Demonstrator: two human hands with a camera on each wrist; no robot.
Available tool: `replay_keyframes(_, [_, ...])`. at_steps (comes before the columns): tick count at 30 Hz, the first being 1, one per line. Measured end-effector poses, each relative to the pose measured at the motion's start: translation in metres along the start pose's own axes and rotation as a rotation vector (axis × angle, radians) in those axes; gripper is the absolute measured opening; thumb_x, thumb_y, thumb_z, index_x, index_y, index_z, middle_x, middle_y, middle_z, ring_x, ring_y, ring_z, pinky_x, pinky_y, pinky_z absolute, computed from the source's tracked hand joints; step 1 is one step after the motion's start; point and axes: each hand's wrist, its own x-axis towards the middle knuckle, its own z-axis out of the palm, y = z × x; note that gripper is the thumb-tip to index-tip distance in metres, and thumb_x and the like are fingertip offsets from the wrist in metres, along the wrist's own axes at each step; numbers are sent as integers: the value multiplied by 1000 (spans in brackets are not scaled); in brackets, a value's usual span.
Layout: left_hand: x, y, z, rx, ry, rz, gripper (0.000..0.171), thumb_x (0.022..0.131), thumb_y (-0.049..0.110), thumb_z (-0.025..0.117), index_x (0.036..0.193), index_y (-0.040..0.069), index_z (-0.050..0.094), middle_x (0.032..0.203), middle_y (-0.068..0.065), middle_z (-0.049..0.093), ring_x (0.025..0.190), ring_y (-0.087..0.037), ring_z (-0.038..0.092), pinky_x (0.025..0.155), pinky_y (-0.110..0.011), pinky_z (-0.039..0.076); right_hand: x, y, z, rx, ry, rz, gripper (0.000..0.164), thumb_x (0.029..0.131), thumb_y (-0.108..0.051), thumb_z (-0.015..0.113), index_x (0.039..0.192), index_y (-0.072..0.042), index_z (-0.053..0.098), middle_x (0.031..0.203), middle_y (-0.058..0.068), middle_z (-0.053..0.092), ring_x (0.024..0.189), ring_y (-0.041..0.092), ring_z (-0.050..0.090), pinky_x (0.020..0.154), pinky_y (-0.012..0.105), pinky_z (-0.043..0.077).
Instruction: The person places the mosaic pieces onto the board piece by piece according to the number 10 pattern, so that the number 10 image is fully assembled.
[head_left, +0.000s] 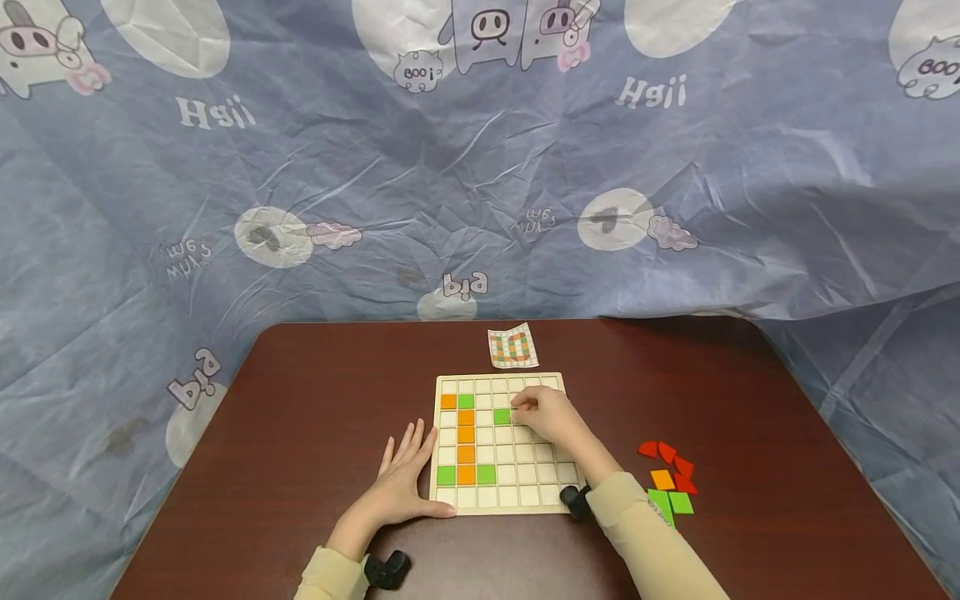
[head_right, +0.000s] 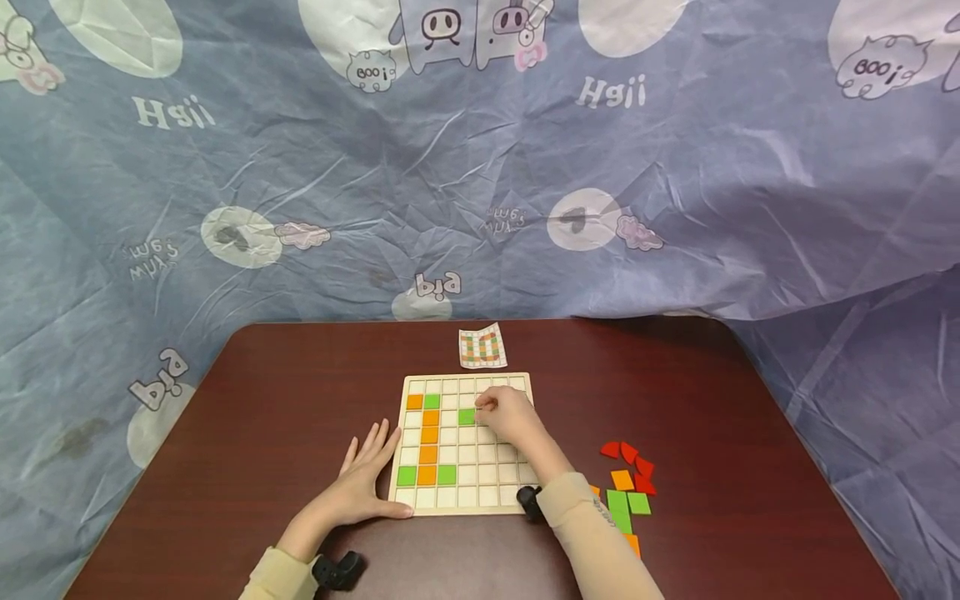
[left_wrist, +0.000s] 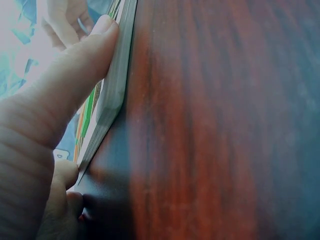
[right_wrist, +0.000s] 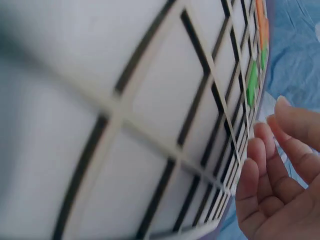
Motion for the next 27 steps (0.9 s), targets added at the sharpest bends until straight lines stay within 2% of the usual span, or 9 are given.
replay_keyframes(6, [-1, -1, 0, 0, 5, 13, 125, 67, 57, 85, 158, 7, 15, 165, -20, 1, 154, -37, -1, 119, -61, -6, -12, 14, -22, 89, -9, 37, 20, 92, -16, 68, 109, -7, 73, 94, 3, 70, 81, 13, 63, 72, 29, 52])
replay_keyframes(11, [0, -1, 0, 3, 0, 9, 126, 67, 57, 85, 159, 8, 14, 165, -19, 0, 154, -36, -2, 119, -61, -7, -23, 25, -36, 102, -12, 42, 22, 92, -17, 68, 111, -5, 72, 98, 5, 71, 85, 15, 65, 74, 29, 53])
replay_keyframes(19, [1, -2, -1, 2, 2, 6, 126, 66, 58, 84, 159, 8, 15, 165, -19, 0, 154, -36, -3, 119, -61, -6, -44, 39, -53, 79, -8, -10, 24, 92, -16, 69, 112, -3, 71, 97, 5, 72, 84, 14, 64, 74, 26, 54])
replay_keyframes(27, [0, -4, 0, -17, 12, 27, 126, 66, 57, 85, 159, 8, 14, 165, -19, 1, 153, -37, -2, 119, -61, -7, -69, 53, -68, 48, -25, 31, 24, 92, -20, 69, 113, -8, 71, 97, 2, 70, 86, 14, 63, 75, 27, 53])
